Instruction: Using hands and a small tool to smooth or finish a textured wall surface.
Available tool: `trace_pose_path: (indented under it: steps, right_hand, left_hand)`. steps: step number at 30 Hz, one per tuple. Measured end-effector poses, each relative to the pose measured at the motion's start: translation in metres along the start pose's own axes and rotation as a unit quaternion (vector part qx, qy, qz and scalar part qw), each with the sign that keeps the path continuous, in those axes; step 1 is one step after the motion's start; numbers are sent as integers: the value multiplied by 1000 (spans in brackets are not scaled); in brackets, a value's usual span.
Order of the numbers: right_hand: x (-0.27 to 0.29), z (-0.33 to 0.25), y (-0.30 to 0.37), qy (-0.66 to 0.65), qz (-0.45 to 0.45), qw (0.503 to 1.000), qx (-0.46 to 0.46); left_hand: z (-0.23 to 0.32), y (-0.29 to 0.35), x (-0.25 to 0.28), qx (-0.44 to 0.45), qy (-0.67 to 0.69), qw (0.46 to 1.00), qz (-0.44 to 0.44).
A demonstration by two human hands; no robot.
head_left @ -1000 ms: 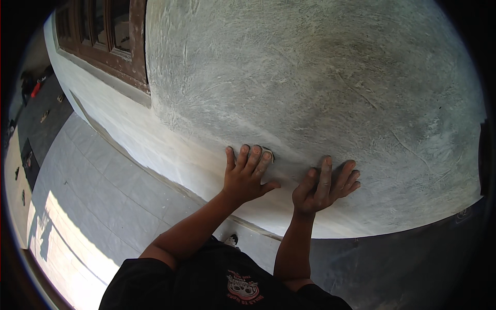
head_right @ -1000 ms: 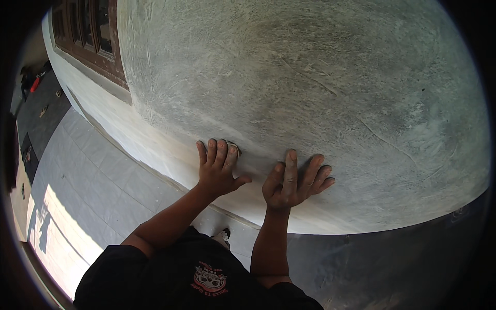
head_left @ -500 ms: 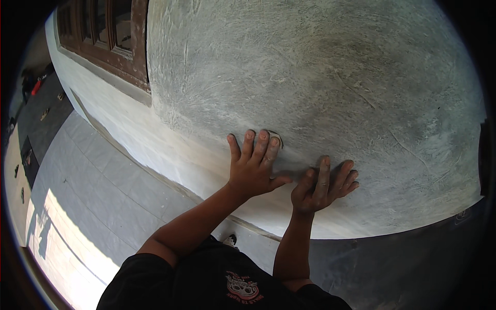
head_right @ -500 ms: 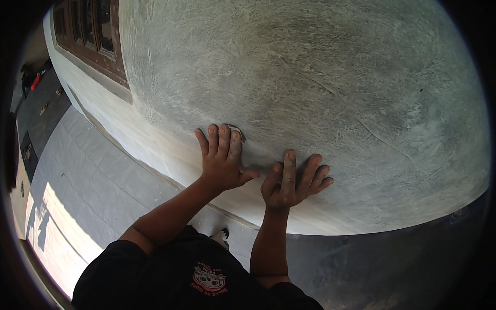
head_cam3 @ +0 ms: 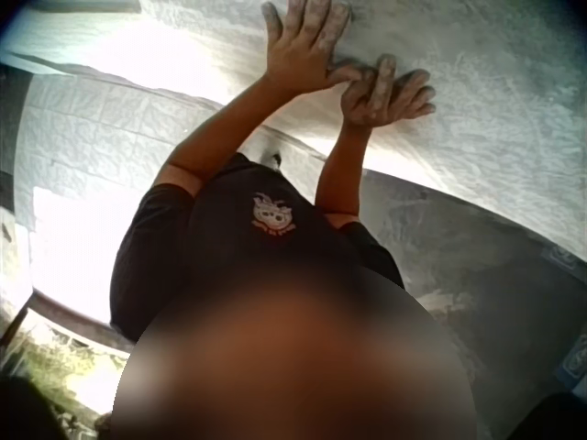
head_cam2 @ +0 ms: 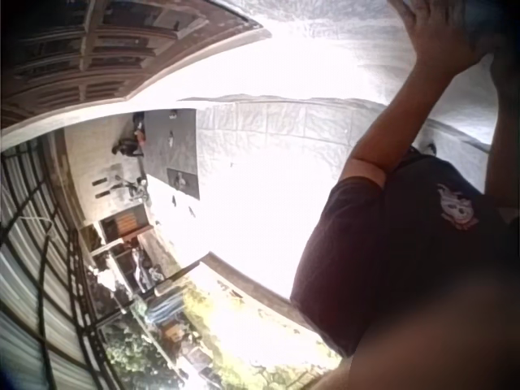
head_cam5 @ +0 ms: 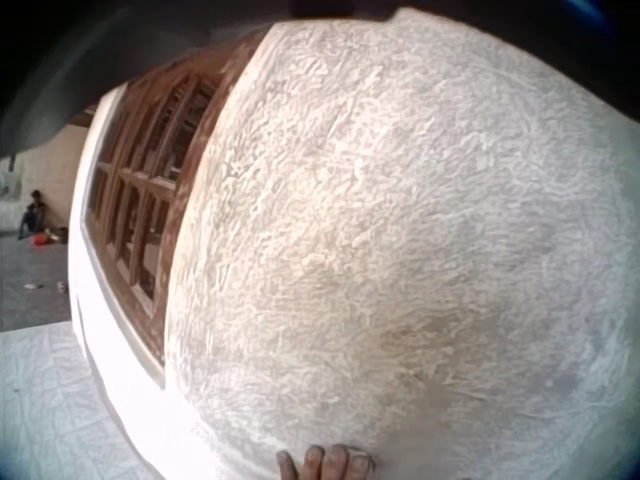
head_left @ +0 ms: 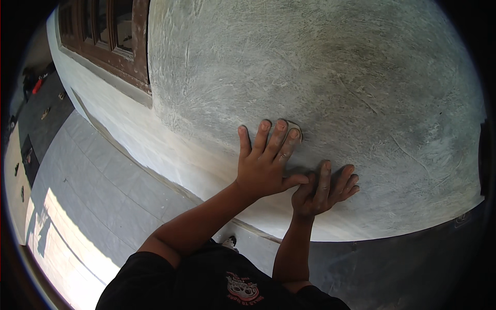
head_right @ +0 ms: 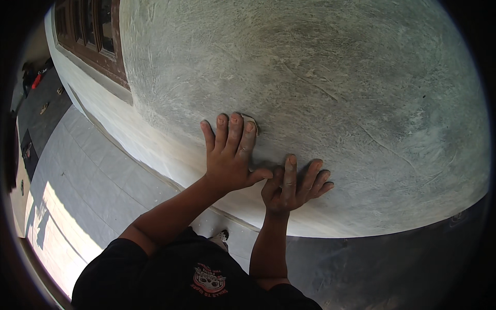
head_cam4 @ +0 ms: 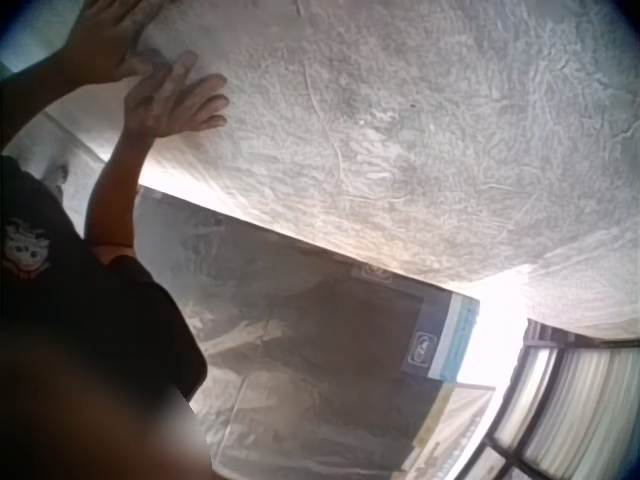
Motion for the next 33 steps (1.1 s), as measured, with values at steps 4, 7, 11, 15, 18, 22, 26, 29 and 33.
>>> trace_pose_path:
  steps: [4,7,11,15,18,22,26,29,33]
  right_hand:
    - [0,-2,-4,-12,8,1000,4]
    - [-2,-7,-4,-13,9,1000,6]
    - [-1,1,0,1,6,1000,4]
    - [2,-3,-4,0,1,1000,-1]
    - [0,-6,-5,3,11,1000,25]
    - [1,-3,-2,7,4,1000,19]
    - [3,-2,-4,9,4,1000,16]
    - [0,-3,-3,7,4,1000,23]
    - [1,-6,-5,3,3,1000,16]
  left_hand:
    - [-16,46,-13,-28,-29,999,-1]
    - [-24,86,-13,-64,-39,997,-34]
    - [-3,14,0,2,22,999,-30]
    - [-10,24,2,-19,7,1000,-21]
    - [-17,71,-5,-18,11,999,-28]
    - [-1,28,0,4,27,999,-27]
    - [-5,6,6,-39,-1,999,-35]
    - [-17,52,-1,-69,-32,996,-54]
    - [-1,31,7,-11,15,998,-62]
Point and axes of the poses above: each hand's wrist, its own y-axis away from the middle knuckle, its own x-axis out of the back of the hand, z = x × y, the point moved 1 cm from there along -y, towards the middle knuckle, and after that the axes turned 8 degrees about -x, right-handed, at the moved point
